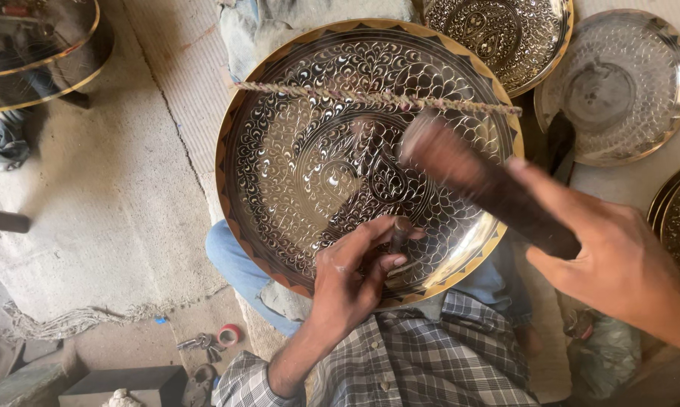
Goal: The person uses a hammer and a chisel to emboss intricate patterns onto a large metal plate. They repeatedly strike the chisel against the plate's surface to create detailed designs.
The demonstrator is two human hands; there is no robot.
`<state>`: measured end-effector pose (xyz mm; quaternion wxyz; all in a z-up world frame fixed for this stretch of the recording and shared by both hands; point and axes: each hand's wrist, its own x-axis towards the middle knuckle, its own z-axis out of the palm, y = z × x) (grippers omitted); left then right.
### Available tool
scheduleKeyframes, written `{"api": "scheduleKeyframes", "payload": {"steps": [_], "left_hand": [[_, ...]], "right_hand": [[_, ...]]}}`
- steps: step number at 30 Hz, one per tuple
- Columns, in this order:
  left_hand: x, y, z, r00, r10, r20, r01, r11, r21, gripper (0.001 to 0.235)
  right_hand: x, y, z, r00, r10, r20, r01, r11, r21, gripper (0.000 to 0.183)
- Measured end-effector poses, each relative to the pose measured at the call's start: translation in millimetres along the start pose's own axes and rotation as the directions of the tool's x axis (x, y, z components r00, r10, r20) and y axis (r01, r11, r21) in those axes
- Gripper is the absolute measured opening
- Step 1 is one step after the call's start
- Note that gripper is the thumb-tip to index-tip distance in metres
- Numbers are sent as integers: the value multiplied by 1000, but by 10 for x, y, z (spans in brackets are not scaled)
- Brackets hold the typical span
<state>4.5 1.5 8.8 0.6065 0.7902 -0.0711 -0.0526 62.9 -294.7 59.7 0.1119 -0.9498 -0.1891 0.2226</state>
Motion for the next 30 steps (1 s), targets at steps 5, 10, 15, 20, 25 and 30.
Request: {"api": "scheduleKeyframes", "payload": {"steps": [5, 10, 15, 20, 25, 30], "left_hand": [[19, 6, 15, 999, 36, 9, -35, 997, -70, 38], [15, 63, -88, 996, -62, 68, 74, 980, -185, 35], [92, 72, -325, 994, 52, 99, -26, 969, -247, 43], [268, -60, -329, 902, 29, 431, 47, 985, -164, 45], [404, -189, -191, 755, 266, 599, -169, 962, -214, 48], [500, -264, -176, 571, 323, 755, -84, 938, -337, 49]], "right_hand": [[-45, -72, -64, 990, 86, -112, -70, 988, 138, 85], [-135, -65, 74, 987, -58, -152, 71, 994, 80, 85], [-413, -25, 659, 855, -1, -518, 394, 652, 648, 47], [-444, -103, 1614, 815, 303, -494, 356, 410, 840, 61], [-789, -88, 1925, 809, 368, -458, 163, 608, 777, 20], [-1169, -244, 1772, 742, 532, -408, 190, 417, 889, 38]]}}
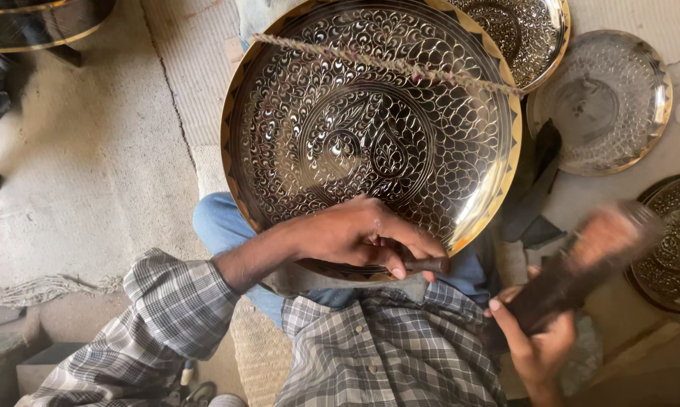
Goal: The person uses a hammer and a chisel to emboss intricate patterns onto a large metal plate. They repeatedly strike the chisel against the plate's surface to create detailed designs.
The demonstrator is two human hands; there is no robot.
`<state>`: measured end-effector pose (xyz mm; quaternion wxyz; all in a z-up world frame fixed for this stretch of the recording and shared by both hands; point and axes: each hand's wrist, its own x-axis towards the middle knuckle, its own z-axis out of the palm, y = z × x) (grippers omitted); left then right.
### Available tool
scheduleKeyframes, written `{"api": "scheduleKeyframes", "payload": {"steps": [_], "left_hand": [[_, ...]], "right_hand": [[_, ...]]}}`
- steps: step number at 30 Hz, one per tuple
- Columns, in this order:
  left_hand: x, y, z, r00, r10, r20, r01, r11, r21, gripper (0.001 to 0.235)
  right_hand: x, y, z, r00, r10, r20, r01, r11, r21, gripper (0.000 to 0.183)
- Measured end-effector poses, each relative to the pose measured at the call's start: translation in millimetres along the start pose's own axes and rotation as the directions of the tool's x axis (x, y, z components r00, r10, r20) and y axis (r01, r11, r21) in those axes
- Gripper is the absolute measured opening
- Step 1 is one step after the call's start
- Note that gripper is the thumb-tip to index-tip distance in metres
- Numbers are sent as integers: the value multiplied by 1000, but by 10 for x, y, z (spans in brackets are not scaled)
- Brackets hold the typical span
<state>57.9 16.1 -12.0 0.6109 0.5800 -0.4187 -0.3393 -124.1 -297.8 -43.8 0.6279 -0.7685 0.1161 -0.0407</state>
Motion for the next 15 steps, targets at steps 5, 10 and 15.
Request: {"api": "scheduleKeyframes", "payload": {"steps": [5, 10, 15], "left_hand": [[44, -34, -50, 997, 52, 59, -53, 999, 8, 51], [16, -71, -65, 995, 9, 97, -10, 1000, 18, 50], [32, -133, -57, 990, 111, 83, -117, 990, 73, 52]], "right_hand": [[-101, -211, -29, 964, -264, -44, 265, 964, 18, 23], [-60, -220, -81, 951, -307, -37, 279, 903, -327, 32], [5, -217, -95, 902, -404, 151, 422, 754, -503, 58]]}}
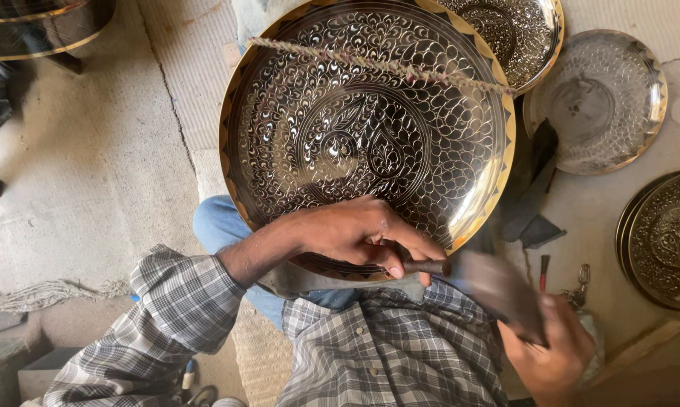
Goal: The person uses a hammer and a chisel to emboss intricate patterns onto a large metal plate. They repeatedly strike the chisel against the plate's surface to create detailed designs.
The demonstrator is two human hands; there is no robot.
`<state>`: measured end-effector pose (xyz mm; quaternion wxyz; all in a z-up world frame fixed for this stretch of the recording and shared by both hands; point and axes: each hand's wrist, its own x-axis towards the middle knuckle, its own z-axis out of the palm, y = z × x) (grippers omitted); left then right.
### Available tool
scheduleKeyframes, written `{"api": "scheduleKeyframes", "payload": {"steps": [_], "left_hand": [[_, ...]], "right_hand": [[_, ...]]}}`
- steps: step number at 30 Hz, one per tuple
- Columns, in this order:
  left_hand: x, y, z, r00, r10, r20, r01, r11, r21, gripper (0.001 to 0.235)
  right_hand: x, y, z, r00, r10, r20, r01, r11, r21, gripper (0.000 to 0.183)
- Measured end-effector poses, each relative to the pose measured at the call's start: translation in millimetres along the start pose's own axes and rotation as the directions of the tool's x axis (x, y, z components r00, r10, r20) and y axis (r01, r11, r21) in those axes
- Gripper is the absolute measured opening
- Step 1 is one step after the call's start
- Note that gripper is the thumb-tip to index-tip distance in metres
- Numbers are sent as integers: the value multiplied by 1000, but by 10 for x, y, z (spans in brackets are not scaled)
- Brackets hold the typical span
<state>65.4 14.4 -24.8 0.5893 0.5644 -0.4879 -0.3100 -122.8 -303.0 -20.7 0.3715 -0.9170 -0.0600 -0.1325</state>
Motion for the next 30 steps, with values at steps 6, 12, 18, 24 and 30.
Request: {"api": "scheduleKeyframes", "payload": {"steps": [6, 12, 18, 24, 30], "left_hand": [[51, 59, 16, 993, -120, 21, 121, 991, -61, 53], [49, 165, -5, 990, -136, -39, 135, 990, -37, 56], [68, 135, -2, 984, -177, -17, 176, 984, -34, 61], [59, 179, 10, 989, -139, -46, 139, 990, -2, 55], [56, 193, -6, 989, -141, -50, 143, 989, 24, 54]], "right_hand": [[55, 10, 26, 993, 5, 116, 25, 968, -249, 69], [82, -49, -43, 956, 292, -15, -268, 895, 358, 62], [315, -41, -63, 984, 62, 164, -55, 997, -48, 67], [382, -15, -144, 958, 131, 254, -123, 991, -48, 73], [445, 78, -201, 952, 67, 300, -28, 991, -134, 76]]}}
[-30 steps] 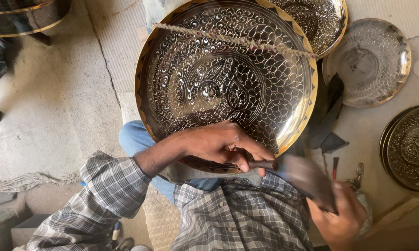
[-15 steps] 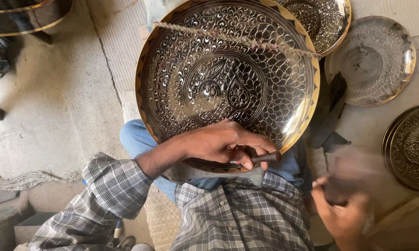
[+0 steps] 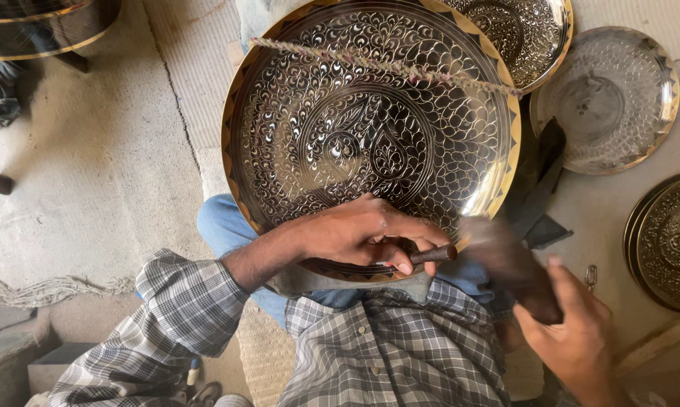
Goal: The person uses a hammer and a chisel to emboss intricate patterns onto a large metal plate. They repeatedly strike the chisel against the plate's surface to create detailed designs.
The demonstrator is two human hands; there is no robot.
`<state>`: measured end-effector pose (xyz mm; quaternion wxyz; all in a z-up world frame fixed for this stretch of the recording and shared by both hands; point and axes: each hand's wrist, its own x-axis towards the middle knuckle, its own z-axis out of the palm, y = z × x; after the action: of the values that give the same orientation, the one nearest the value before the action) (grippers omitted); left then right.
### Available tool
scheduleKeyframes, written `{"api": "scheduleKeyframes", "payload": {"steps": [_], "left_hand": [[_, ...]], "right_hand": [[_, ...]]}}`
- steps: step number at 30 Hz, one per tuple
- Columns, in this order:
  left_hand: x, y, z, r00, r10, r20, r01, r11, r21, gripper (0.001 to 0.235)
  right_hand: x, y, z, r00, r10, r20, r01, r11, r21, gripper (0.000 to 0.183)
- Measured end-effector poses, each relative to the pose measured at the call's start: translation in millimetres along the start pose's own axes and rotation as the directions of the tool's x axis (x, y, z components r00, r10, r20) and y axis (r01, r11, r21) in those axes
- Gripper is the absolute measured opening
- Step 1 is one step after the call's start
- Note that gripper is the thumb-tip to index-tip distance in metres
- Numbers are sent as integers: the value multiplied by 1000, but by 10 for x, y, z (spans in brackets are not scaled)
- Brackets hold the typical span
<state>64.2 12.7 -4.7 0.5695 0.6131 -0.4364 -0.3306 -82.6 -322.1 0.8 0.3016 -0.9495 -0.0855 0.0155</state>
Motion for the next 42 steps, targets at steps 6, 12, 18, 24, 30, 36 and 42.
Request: {"api": "scheduleKeyframes", "payload": {"steps": [6, 12, 18, 24, 30, 36, 42], "left_hand": [[-3, -55, 5, 1000, 22, -7, -22, 999, 46, 56], [-4, -27, 11, 1000, 20, 1, -20, 1000, 1, 47], [-6, -47, 22, 1000, 7, 12, -7, 1000, -22, 43], [-2, -40, 18, 1000, 5, 9, -5, 1000, -8, 47], [-18, -33, 14, 998, -59, 12, 58, 996, 60, 62], [-26, -53, -6, 1000, 3, 14, -4, 998, 56, 62], [-36, -56, -29, 997, -70, 32, 67, 995, 67, 78]], "right_hand": [[48, 49, 19, 1000, -18, 1, 18, 994, 110, 69], [61, 121, -9, 999, -43, 19, 44, 998, -55, 70], [105, 160, 9, 996, -90, 5, 90, 996, -3, 66], [126, 135, 3, 995, -95, -8, 95, 995, -33, 65], [122, 168, 12, 995, -95, 16, 96, 995, -19, 67], [130, 182, 50, 997, -70, 24, 69, 996, 56, 64], [162, 100, -11, 999, -45, 25, 45, 999, -12, 65]]}}
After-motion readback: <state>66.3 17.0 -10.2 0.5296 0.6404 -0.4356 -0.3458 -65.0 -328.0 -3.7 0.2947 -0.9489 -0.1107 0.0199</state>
